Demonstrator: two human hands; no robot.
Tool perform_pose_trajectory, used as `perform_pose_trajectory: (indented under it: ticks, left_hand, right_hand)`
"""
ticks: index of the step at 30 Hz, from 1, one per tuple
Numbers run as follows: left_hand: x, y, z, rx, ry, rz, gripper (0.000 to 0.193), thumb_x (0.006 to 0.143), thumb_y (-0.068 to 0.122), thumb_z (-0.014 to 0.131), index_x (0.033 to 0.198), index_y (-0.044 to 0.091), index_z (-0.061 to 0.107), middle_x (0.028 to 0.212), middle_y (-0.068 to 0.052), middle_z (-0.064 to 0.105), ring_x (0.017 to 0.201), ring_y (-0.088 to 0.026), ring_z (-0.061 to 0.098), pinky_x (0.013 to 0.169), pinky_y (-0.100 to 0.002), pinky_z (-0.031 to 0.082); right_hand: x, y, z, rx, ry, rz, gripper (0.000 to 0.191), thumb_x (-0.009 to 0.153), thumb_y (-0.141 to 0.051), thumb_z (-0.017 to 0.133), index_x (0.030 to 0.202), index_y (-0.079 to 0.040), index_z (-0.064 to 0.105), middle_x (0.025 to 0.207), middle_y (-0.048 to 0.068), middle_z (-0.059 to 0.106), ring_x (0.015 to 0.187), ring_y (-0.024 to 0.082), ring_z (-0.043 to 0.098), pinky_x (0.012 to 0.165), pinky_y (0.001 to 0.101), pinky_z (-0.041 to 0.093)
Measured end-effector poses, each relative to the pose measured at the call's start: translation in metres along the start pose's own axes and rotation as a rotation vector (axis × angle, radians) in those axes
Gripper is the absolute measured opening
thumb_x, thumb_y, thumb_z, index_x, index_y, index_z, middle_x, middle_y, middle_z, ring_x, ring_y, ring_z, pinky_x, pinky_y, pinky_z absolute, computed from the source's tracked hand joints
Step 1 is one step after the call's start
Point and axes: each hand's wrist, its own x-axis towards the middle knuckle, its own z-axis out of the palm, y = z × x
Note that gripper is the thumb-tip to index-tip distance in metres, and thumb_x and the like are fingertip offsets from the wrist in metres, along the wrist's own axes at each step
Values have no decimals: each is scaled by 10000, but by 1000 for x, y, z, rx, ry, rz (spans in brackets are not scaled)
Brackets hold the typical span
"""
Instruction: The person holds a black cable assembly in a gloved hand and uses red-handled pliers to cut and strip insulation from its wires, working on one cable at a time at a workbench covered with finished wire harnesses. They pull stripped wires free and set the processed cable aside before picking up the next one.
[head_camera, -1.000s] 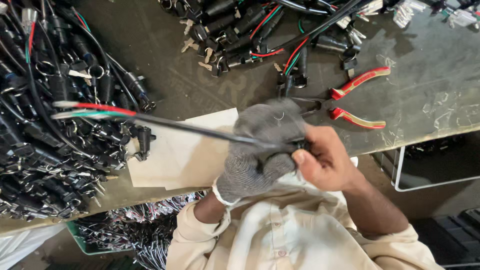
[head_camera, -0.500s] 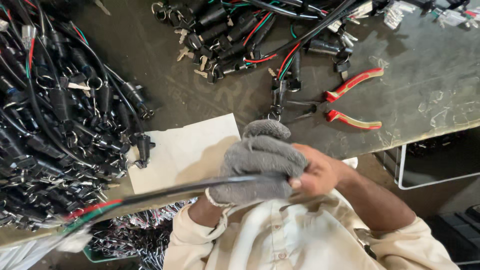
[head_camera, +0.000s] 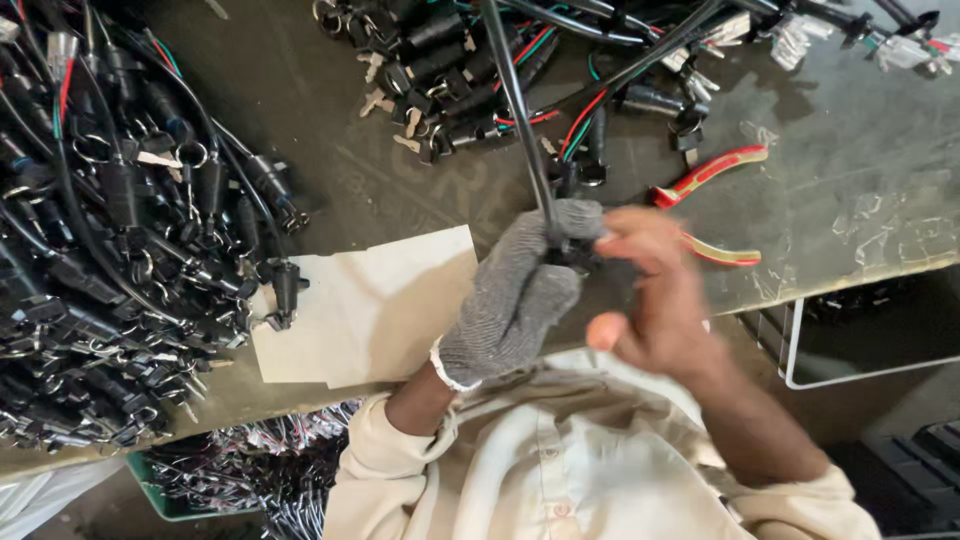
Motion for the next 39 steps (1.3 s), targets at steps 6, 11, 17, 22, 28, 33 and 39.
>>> perform_pose_trajectory:
  ticks: [6, 11, 17, 22, 28, 33, 39]
  left_hand:
    - [-6, -11, -17, 170, 66, 61, 272, 1071, 170, 604, 1305, 34, 578, 1101, -97, 626, 957, -195, 578, 898, -320, 503]
    - [-1, -5, -13, 190, 26, 315, 185, 1129, 103, 592, 1305, 46, 580, 1215, -137, 626, 1115, -265, 623, 1007, -353, 520]
    - [-9, 16, -8, 166, -96, 82, 303, 1125, 172, 566, 1399, 45, 552, 1082, -70, 634, 926, -142, 610, 870, -279, 539]
    - [-23, 25, 9, -232, -16, -103, 601, 1128, 327, 531, 1609, 33, 324, 1029, -36, 621, 812, -57, 517, 742, -222, 469]
    - [-25, 32, 12, -152, -6, -148, 660, 1170, 348, 504, 1664, -11, 254, 1090, -60, 616, 869, -74, 539, 832, -228, 489]
    - [-18, 38, -6, -109, -157, -106, 687, 1150, 328, 470, 1674, 18, 151, 1305, -70, 574, 944, -87, 533, 901, -234, 499]
    - [-22, 24, -9, 450, -85, 127, 715, 1045, 171, 714, 1610, 40, 297, 1454, -179, 574, 1185, -274, 709, 1015, -379, 588]
  right_hand:
    - [7, 16, -71, -922, -261, -15, 728, 696, -596, 844, 1195, -108, 639, 1202, 109, 609, 1151, 380, 563, 1020, 490, 340]
    - [-9, 29, -67, -808, -206, 106, 619, 907, -578, 829, 1185, -71, 606, 1242, 73, 604, 1118, 304, 567, 1001, 465, 360]
    - [2, 12, -55, 1018, 118, 279, 474, 942, -522, 694, 1060, -76, 588, 1098, 82, 623, 1011, 198, 594, 926, 342, 488]
    - [16, -6, -33, -164, -125, 103, 237, 898, -153, 758, 1059, -58, 611, 1022, 106, 705, 939, 284, 677, 810, 417, 493]
    - [32, -5, -26, -462, -177, -103, 424, 818, -378, 870, 878, -95, 559, 893, 60, 645, 840, 273, 652, 671, 403, 475]
    - [35, 6, -18, -511, -200, -126, 455, 821, -396, 874, 789, -130, 506, 744, 40, 549, 713, 267, 594, 575, 417, 441]
    - [28, 4, -18, -301, -227, -42, 330, 737, -152, 778, 1001, -64, 600, 968, 86, 657, 872, 312, 662, 690, 402, 518]
